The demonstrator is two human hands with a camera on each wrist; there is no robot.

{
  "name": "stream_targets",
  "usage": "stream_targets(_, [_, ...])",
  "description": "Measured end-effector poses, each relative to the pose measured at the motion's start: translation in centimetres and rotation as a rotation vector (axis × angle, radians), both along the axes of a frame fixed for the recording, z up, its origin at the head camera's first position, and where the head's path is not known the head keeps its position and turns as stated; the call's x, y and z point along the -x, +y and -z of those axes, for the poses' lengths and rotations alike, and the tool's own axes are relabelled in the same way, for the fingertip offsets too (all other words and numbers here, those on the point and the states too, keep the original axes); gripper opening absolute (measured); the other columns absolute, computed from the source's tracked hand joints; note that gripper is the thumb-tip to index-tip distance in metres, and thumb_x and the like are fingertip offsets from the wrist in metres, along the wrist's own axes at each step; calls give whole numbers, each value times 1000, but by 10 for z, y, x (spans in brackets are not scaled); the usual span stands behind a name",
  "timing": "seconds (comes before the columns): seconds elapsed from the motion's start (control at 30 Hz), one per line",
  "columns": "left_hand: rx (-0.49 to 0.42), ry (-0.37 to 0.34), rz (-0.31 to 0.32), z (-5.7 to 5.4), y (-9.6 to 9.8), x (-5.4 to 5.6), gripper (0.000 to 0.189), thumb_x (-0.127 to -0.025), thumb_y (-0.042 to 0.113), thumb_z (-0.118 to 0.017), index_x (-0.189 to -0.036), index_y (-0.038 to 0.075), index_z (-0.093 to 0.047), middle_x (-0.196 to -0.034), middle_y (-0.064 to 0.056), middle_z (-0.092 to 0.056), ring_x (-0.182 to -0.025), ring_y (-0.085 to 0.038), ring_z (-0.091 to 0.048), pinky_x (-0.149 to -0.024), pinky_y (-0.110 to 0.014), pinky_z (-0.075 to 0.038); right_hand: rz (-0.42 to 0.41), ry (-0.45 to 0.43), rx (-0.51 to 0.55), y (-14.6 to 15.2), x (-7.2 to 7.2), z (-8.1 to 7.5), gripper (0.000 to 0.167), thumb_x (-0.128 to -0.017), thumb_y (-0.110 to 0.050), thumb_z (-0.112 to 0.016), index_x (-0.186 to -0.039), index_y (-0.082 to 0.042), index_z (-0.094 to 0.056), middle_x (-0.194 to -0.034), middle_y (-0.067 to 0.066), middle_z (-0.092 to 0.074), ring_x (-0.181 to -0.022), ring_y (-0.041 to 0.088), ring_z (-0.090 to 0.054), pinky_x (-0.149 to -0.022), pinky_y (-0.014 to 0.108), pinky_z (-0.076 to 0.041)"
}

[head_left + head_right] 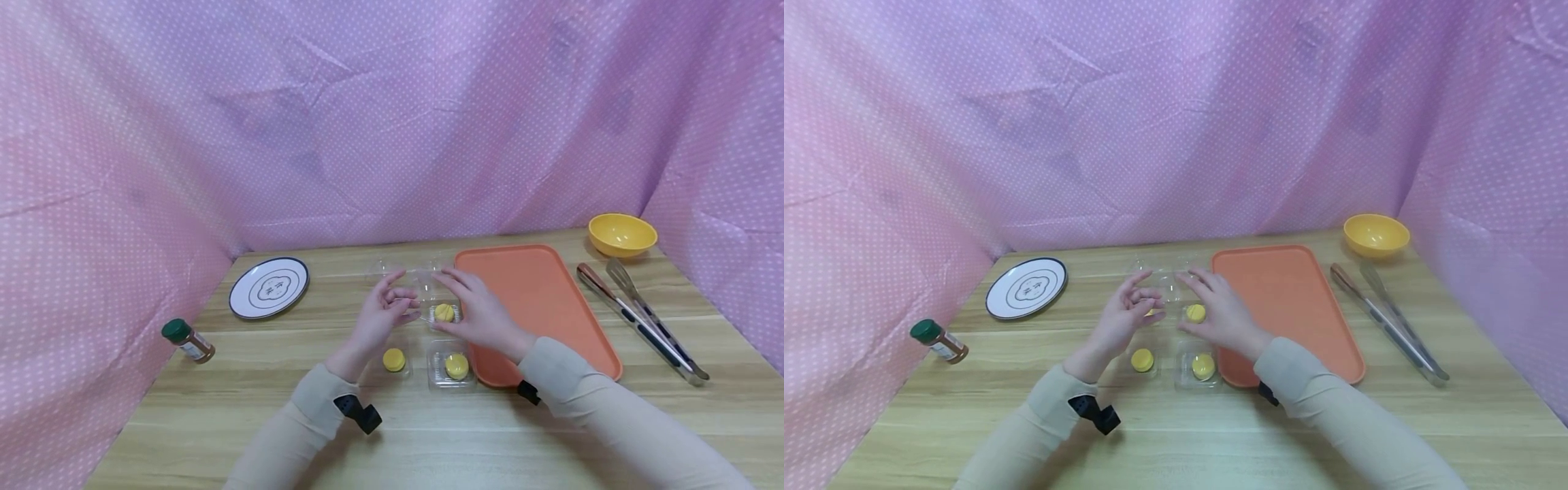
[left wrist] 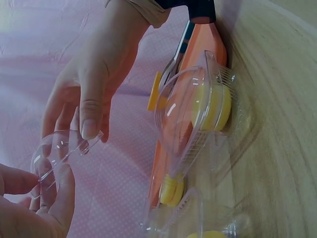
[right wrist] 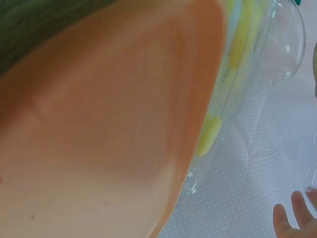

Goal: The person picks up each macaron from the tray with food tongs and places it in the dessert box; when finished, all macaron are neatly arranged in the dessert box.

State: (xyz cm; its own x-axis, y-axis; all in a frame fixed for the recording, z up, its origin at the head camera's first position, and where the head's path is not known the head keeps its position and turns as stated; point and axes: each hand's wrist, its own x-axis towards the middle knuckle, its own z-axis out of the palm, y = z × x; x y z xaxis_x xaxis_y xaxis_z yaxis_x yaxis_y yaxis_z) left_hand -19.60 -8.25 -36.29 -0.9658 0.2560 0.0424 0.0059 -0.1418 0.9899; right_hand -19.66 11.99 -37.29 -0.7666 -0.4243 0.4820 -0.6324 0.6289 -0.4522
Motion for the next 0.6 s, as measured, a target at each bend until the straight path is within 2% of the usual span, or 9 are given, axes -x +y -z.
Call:
stream_targets(0.1, [-9,-10,-6,1,3,0,56,-93,-11,-44,-144,5,-31,-94,2,-59,-87,-10,-62,-91,-41,-54,5,22,-4,0,1,1,80,-70,-31,-83,-139,-12,-46,-139,14,-46,-125,36,-44,-102,55,-42])
stream_targets(0.27, [-1,-16,0,1,5,-2,55,-92,-12,-44,-144,4,-32,-95,0,-58,-88,-10,-62,-96,-49,-49,15,24,-14,0,1,1,81,-69,-28,-84,-138,-10,-46,-135,14,-49,-123,34,-46,-103,53,-41])
stream_targets(0.37, [31,0,12,1,5,-2,55,-92,-12,-44,-143,2,-32,-98,-6,-59,-91,-13,-62,-96,-49,-49,17,18,-23,1,1,1,82,-68,-26,-84,-138,-9,-46,-135,14,-50,-123,34,-47,-102,53,-42])
stream_targets(0.4, [61,13,9,2,5,-2,55,-91,-11,-46,-143,2,-33,-101,-9,-60,-92,-15,-62,-95,-47,-50,15,15,-26,1,1,1,82,-67,-25,-85,-138,-9,-46,-135,14,-50,-123,34,-47,-102,53,-42])
stream_targets(0.5, [235,116,16,5,3,0,56,-91,-7,-52,-143,1,-33,-111,-19,-59,-101,-24,-63,-92,-41,-53,-2,7,-32,4,2,1,82,-67,-23,-85,-138,-9,-46,-136,15,-50,-123,35,-47,-103,54,-42])
stream_targets(0.6, [425,236,22,7,1,1,61,-88,-1,-61,-143,2,-35,-124,-23,-54,-111,-33,-57,-95,-43,-51,-30,-16,-53,7,5,0,82,-67,-21,-84,-138,-9,-46,-137,16,-49,-124,36,-46,-104,55,-40])
